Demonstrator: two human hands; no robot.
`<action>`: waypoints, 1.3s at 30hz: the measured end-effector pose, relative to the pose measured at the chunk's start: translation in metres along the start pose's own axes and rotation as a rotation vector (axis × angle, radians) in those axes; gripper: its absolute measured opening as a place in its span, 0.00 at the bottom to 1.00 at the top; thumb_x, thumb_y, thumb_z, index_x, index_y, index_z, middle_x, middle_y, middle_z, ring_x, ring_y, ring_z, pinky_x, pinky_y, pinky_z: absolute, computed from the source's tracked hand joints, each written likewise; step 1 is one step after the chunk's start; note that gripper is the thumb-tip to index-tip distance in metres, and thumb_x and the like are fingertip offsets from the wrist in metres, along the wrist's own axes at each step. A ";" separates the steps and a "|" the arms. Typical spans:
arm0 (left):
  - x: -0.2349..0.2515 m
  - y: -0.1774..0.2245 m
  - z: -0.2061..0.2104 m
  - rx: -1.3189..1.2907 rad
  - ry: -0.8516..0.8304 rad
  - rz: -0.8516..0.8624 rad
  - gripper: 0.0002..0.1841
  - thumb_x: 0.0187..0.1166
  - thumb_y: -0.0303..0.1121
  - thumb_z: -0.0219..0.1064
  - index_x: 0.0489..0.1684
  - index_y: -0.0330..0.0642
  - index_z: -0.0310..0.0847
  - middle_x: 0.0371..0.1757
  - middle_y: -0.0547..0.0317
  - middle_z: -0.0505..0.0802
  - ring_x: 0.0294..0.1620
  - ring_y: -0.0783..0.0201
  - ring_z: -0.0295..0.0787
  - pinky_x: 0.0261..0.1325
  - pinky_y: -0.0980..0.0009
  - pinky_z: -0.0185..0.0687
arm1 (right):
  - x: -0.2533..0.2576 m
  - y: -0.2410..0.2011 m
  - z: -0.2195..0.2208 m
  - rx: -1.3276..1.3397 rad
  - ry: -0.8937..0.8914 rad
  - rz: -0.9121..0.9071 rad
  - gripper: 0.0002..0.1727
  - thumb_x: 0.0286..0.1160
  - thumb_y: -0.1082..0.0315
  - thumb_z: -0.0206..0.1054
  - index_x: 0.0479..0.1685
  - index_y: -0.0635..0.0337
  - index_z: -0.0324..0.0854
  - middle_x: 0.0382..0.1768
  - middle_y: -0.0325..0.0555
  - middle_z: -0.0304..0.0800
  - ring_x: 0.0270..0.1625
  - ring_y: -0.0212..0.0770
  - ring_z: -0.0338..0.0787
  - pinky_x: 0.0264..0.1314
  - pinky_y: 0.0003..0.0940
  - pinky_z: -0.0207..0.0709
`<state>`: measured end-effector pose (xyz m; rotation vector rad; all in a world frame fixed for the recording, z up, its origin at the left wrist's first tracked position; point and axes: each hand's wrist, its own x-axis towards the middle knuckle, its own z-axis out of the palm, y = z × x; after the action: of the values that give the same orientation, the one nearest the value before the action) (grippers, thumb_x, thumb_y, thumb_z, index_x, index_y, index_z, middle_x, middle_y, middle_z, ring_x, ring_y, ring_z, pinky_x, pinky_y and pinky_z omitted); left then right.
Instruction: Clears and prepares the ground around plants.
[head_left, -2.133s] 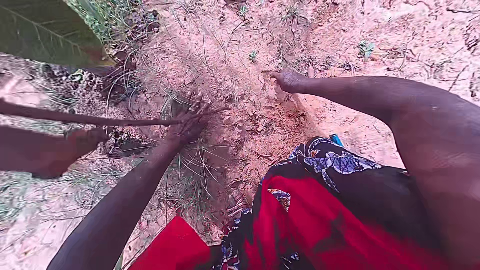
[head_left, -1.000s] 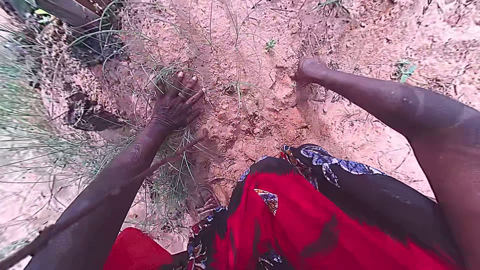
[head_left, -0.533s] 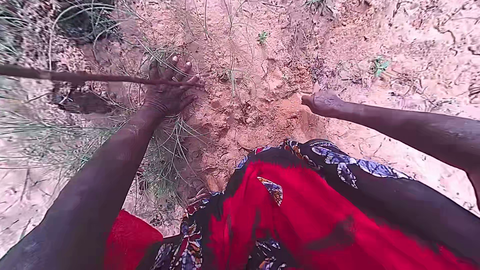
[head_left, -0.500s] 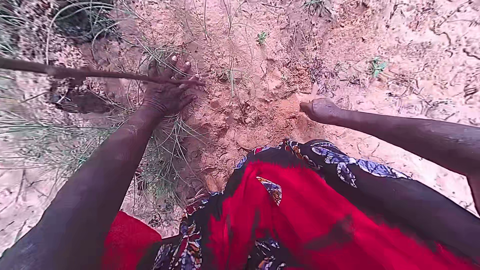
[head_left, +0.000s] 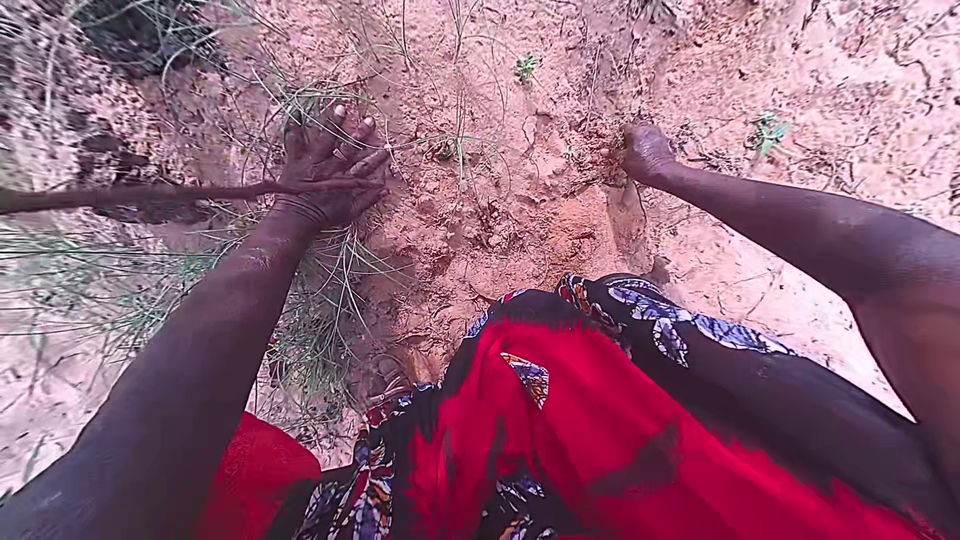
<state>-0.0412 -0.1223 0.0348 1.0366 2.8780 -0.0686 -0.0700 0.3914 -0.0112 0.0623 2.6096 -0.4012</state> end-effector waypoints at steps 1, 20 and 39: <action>0.000 0.000 -0.001 -0.003 -0.004 0.000 0.36 0.87 0.62 0.44 0.89 0.53 0.68 0.94 0.48 0.63 0.95 0.30 0.41 0.80 0.16 0.27 | 0.006 -0.004 0.000 -0.028 -0.068 0.027 0.28 0.81 0.59 0.72 0.59 0.82 0.78 0.62 0.82 0.81 0.71 0.78 0.80 0.73 0.73 0.69; 0.000 0.000 0.002 -0.025 -0.029 -0.034 0.35 0.86 0.62 0.47 0.89 0.58 0.68 0.95 0.52 0.62 0.96 0.31 0.41 0.82 0.18 0.28 | -0.118 -0.051 0.053 -0.389 -0.681 -0.535 0.16 0.91 0.69 0.54 0.62 0.64 0.85 0.42 0.66 0.91 0.52 0.69 0.91 0.55 0.66 0.77; -0.004 -0.009 0.013 -0.018 0.082 0.007 0.36 0.86 0.66 0.40 0.89 0.59 0.69 0.94 0.53 0.64 0.95 0.33 0.44 0.83 0.19 0.27 | -0.007 -0.109 0.012 -0.341 -0.221 -0.016 0.22 0.83 0.79 0.58 0.72 0.84 0.67 0.72 0.77 0.75 0.76 0.72 0.79 0.72 0.64 0.75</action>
<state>-0.0429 -0.1324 0.0219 1.0715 2.9419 0.0006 -0.0711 0.2842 0.0113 -0.1120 2.4229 0.0346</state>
